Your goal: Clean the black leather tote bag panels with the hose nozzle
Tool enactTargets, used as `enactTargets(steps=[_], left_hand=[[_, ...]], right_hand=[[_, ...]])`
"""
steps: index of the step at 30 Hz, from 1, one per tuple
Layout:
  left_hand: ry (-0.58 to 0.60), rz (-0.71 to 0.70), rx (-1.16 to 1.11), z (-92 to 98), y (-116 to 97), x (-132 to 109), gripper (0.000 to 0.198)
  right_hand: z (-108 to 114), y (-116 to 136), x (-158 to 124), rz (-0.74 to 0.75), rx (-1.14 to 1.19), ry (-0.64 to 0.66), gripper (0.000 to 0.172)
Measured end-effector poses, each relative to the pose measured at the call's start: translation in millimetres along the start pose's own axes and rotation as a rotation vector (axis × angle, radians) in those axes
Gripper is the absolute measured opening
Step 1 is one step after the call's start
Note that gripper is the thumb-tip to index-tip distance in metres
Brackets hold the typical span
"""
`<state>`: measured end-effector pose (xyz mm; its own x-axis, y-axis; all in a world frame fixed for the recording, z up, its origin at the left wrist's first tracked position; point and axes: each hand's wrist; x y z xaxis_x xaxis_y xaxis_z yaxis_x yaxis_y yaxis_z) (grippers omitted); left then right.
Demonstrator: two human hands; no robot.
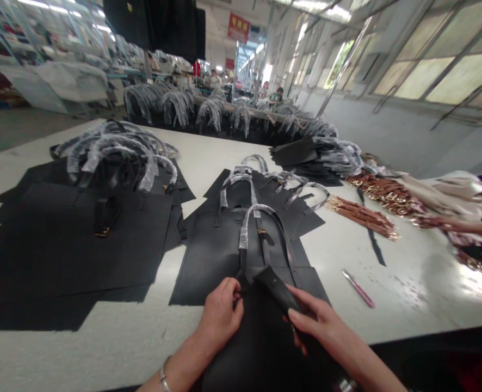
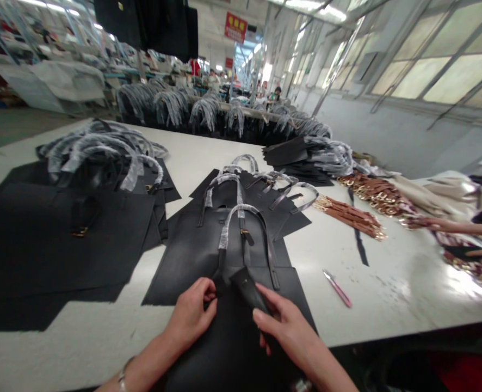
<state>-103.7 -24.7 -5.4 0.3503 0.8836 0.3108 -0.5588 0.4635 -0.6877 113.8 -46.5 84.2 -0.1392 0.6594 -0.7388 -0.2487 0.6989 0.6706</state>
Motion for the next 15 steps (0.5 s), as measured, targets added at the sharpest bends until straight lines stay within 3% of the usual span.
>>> enactTargets(steps=[3,6,9,13,15], left_hand=[[-0.017,0.018,-0.032,-2.8,2,-2,0.019],[-0.008,0.028,-0.025,-3.0,2,-3,0.021],[0.053,0.033,-0.003,2.8,-1,4,0.040],[0.199,0.073,0.175,13.2,-12,39,0.057],[0.169,0.041,0.296,13.9,-19,67,0.055]], right_hand=[[-10,-3,3,-0.008,-0.031,0.072,0.073],[-13,0,15,0.110,-0.042,-0.049,0.070],[1,-3,23,0.216,-0.051,-0.151,0.069],[22,-26,23,0.203,-0.029,-0.128,0.074],[25,-40,21,0.200,-0.029,-0.139,0.076]])
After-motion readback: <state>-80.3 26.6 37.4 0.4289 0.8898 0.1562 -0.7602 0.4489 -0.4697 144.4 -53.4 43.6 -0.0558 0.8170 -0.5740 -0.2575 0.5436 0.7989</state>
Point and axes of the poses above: each hand's wrist, its own x-axis towards the middle knuckle, its own z-axis out of the back of the hand, y = z × x, and after that the axes turned 15 degrees about -z, right-handed
